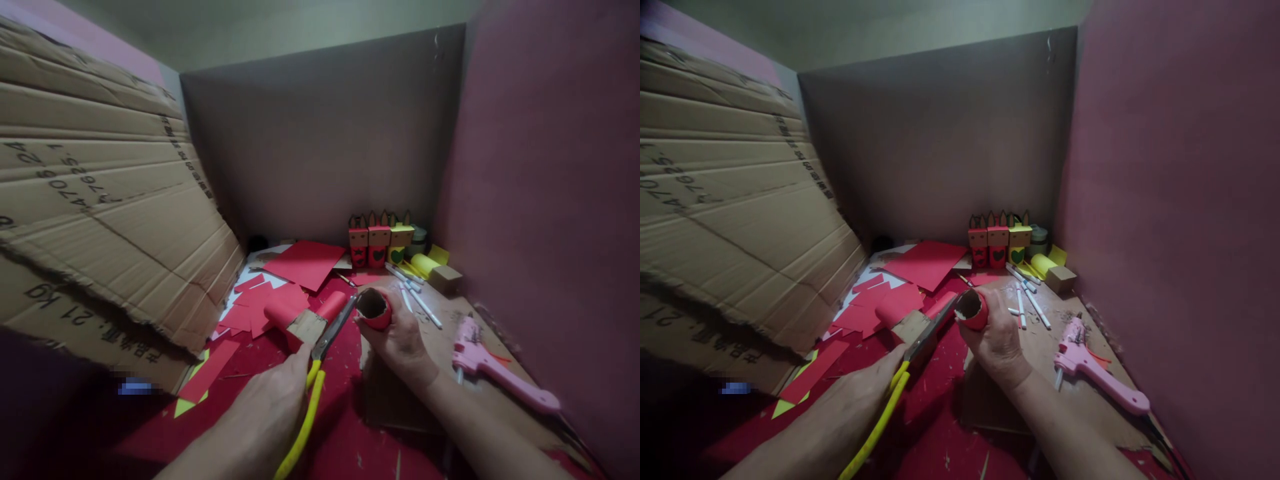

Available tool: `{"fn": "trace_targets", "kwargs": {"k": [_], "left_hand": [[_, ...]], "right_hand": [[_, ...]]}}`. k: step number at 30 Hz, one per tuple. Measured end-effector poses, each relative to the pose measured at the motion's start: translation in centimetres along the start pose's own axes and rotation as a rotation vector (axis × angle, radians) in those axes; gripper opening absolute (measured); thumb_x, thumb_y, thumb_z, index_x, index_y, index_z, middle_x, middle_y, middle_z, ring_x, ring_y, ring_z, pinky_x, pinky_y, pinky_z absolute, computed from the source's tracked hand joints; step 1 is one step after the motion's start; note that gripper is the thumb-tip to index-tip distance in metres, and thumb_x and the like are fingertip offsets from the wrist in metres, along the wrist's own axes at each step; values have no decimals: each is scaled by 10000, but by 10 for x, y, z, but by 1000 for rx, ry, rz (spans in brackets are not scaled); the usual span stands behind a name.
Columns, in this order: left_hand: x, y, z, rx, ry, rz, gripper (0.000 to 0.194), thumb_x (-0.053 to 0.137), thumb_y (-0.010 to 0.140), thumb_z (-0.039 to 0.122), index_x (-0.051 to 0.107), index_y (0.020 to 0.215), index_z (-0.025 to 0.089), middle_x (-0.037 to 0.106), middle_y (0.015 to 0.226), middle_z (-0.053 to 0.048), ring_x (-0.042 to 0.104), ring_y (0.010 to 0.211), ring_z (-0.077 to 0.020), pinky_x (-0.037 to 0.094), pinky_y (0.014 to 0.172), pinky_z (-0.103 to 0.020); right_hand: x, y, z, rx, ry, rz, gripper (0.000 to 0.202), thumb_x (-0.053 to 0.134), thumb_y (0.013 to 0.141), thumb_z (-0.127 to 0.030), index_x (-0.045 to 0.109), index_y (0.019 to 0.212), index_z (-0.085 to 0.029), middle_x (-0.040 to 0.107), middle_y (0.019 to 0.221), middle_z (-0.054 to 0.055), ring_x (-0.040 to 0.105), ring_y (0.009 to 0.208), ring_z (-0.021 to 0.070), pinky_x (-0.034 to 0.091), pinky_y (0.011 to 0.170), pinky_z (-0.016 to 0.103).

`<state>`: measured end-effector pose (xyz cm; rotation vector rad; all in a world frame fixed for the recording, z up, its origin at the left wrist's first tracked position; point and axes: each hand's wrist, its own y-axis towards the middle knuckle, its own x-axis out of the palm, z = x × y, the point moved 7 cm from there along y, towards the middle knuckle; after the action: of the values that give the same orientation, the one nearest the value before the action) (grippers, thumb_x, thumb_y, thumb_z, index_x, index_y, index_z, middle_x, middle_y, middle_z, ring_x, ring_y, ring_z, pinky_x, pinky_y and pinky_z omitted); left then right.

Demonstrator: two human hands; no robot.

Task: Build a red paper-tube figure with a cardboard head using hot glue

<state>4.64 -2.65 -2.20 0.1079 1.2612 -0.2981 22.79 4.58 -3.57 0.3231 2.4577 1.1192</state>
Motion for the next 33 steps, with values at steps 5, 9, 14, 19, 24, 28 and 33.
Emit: {"fn": "trace_targets", "kwargs": {"k": [5,9,14,19,24,28,33], "left_hand": [[-34,-6,5,164,-132,153,445,267,956,257,335,1391,321,700,1094,-16,687,873,-182,547,697,-262],[-42,-4,-18,307,64,251,492,384,903,258,348,1393,233,663,1153,-74,640,1001,-239,543,806,-334],[-33,-7,-36,482,280,352,521,314,923,201,202,1432,214,630,1140,-124,634,991,-235,537,817,-352],[-25,-14,-26,573,333,346,535,313,915,172,143,1422,183,650,1005,-129,662,833,-221,559,682,-320],[-23,-17,-16,569,297,314,516,331,888,154,209,1390,174,662,984,-117,668,803,-226,553,634,-310],[-21,-17,-10,570,274,298,431,333,893,156,349,1324,182,670,957,-101,664,783,-212,548,655,-309],[-19,-16,-4,588,315,287,437,341,895,159,363,1332,148,674,936,-122,667,790,-234,554,657,-324]], "right_hand": [[6,9,11,361,393,-204,377,737,603,-248,534,916,-187,576,758,-5,540,672,158,464,634,308],[19,-2,12,622,932,-501,353,699,614,-309,561,893,-143,604,723,25,563,581,138,436,492,244],[25,-21,3,657,1344,-786,422,636,610,-352,552,954,-123,641,742,69,633,514,185,462,396,253],[30,-30,-1,652,1517,-839,405,597,640,-372,539,949,-116,654,721,89,634,466,180,466,355,234],[35,-39,-1,697,1539,-889,339,556,650,-430,554,792,-122,630,647,68,595,398,148,456,316,217],[36,-42,-5,696,1535,-931,329,537,633,-445,559,720,-128,605,588,58,585,397,141,460,294,210],[39,-46,-3,749,1464,-961,319,520,592,-432,550,747,-154,603,573,41,556,389,119,428,282,176]]}}
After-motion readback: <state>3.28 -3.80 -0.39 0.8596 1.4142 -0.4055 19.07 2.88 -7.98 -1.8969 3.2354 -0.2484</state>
